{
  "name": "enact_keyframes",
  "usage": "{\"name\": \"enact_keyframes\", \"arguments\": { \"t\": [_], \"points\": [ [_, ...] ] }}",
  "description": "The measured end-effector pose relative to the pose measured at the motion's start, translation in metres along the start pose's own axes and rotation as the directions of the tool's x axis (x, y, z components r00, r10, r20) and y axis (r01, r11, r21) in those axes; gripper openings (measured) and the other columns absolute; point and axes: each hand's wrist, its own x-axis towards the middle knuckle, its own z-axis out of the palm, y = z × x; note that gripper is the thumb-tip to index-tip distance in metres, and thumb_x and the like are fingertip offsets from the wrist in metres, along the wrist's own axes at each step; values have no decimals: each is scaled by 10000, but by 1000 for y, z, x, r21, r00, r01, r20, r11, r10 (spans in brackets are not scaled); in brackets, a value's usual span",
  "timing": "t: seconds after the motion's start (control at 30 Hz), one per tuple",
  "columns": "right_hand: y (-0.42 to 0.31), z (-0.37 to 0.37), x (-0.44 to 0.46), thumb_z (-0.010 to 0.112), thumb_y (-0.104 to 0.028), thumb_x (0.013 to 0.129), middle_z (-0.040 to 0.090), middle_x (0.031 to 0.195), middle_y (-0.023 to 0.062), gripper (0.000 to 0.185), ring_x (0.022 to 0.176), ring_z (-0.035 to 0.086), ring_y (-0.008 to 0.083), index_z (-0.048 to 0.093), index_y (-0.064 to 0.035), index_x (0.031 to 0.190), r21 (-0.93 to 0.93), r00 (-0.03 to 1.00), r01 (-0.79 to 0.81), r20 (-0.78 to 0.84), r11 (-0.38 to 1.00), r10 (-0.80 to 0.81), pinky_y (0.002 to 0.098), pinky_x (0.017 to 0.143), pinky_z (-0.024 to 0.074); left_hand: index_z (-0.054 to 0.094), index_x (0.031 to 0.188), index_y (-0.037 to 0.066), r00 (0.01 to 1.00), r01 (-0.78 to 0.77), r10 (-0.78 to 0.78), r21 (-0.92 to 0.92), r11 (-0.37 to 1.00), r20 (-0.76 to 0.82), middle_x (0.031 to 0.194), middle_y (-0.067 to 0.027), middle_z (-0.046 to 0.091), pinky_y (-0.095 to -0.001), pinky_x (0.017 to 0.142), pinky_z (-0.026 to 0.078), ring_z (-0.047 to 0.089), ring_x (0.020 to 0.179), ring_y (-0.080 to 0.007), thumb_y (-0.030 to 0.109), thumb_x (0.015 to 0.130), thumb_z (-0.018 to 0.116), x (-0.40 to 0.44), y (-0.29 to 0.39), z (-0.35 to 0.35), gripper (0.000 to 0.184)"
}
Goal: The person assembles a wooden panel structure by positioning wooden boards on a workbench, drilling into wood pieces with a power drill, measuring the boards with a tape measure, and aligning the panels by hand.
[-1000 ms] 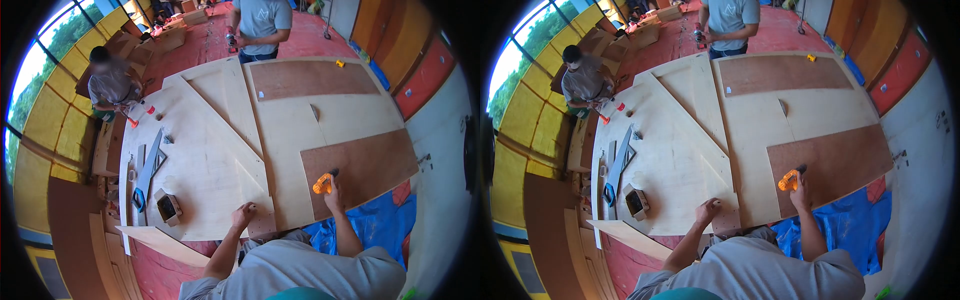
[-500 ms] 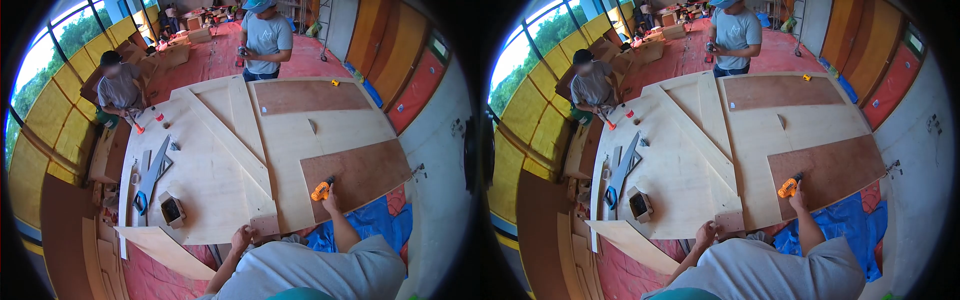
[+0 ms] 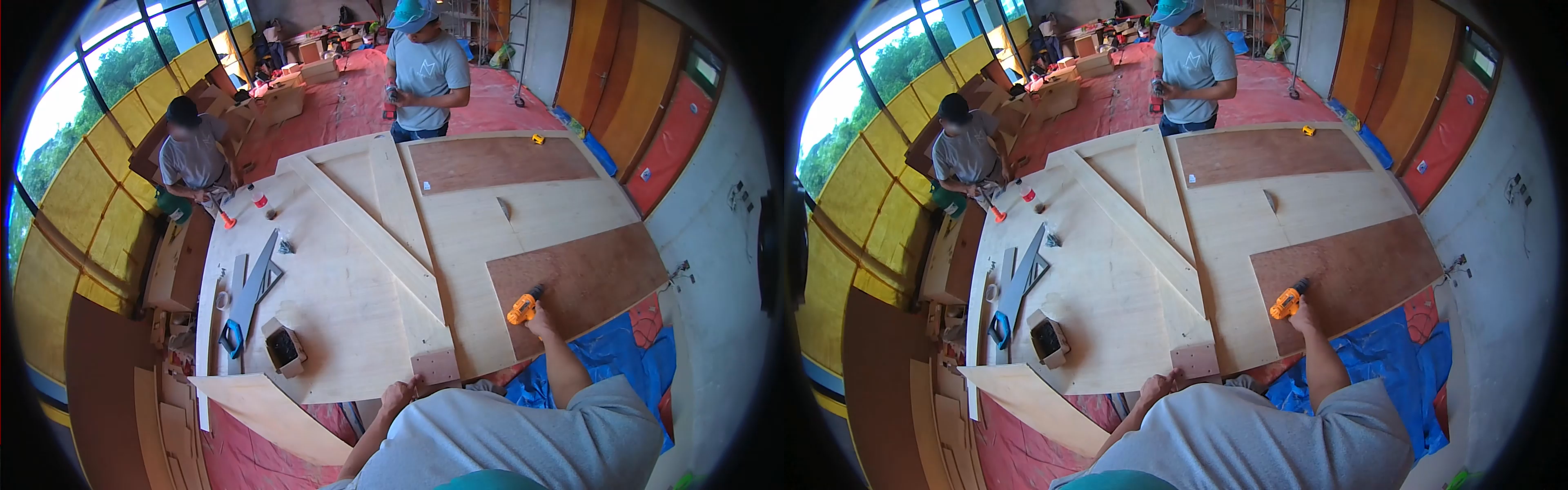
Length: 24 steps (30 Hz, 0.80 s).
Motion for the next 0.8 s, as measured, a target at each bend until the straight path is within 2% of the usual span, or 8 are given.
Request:
{"name": "enact_keyframes", "arguments": {
  "t": [0.2,0.27,0.3,0.37,0.5,0.57,0.7,0.8],
  "points": [
    [3,5,5,834,-234,882,580,1530,204,1033,1391,582,376,225,-136,1710,24,1000,-8,2,1000,8,453,1170,483,818,868,54,999,35,-35,9,999,3,1013,-307,762,-545,1013,528,730,1086,-471,864,992,295,7,-9,8,972],
    [5,6,7,836,-230,885,574,1538,200,1033,1395,579,372,222,-137,1711,40,1000,-5,-2,999,5,451,1174,479,765,1228,73,999,-43,47,185,982,-15,1046,-307,753,-569,954,550,735,1044,-480,737,1056,359,30,-34,31,797],
    [6,6,7,834,-223,889,567,1546,198,1034,1396,578,371,216,-138,1713,56,1000,-3,8,998,2,452,1176,477,765,1228,73,999,-42,46,188,981,-16,1046,-307,753,-569,954,550,735,1044,-480,737,1056,359,21,-27,26,797],
    [8,8,9,833,-217,893,559,1554,195,1035,1398,576,370,209,-139,1714,75,1000,-3,21,997,1,453,1178,476,482,1583,135,972,-233,228,350,907,56,1058,-292,746,-575,870,576,740,992,-477,564,1099,422,-8,-5,9,650],
    [14,15,16,835,-191,890,565,1543,212,1043,1387,585,372,200,-123,1715,64,1000,11,10,998,-12,446,1168,482,178,1707,197,946,-322,311,381,867,94,1023,-277,740,-572,807,586,744,951,-466,414,1104,454,5,-21,19,697],
    [15,14,16,844,-171,879,581,1523,227,1056,1380,591,375,201,-105,1714,53,1000,19,2,998,-19,439,1161,486,511,1566,131,960,-272,281,311,911,15,1049,-280,750,-554,819,591,746,967,-459,529,1115,385,-6,-11,16,615],
    [7,5,7,841,-191,886,570,1536,214,1059,1385,584,378,188,-116,1717,39,1000,18,10,999,-18,446,1167,482,778,1196,54,979,-176,192,210,962,-61,1045,-282,763,-525,820,599,755,950,-449,689,1088,286,24,-33,38,810],
    [7,8,7,837,-205,891,559,1545,203,1063,1389,577,377,175,-130,1720,28,1000,18,8,999,-18,452,1172,479,796,862,-30,997,-37,47,-152,988,62,962,-285,771,-490,789,614,771,880,-417,848,1009,195,31,-26,35,1073]
  ]
}}
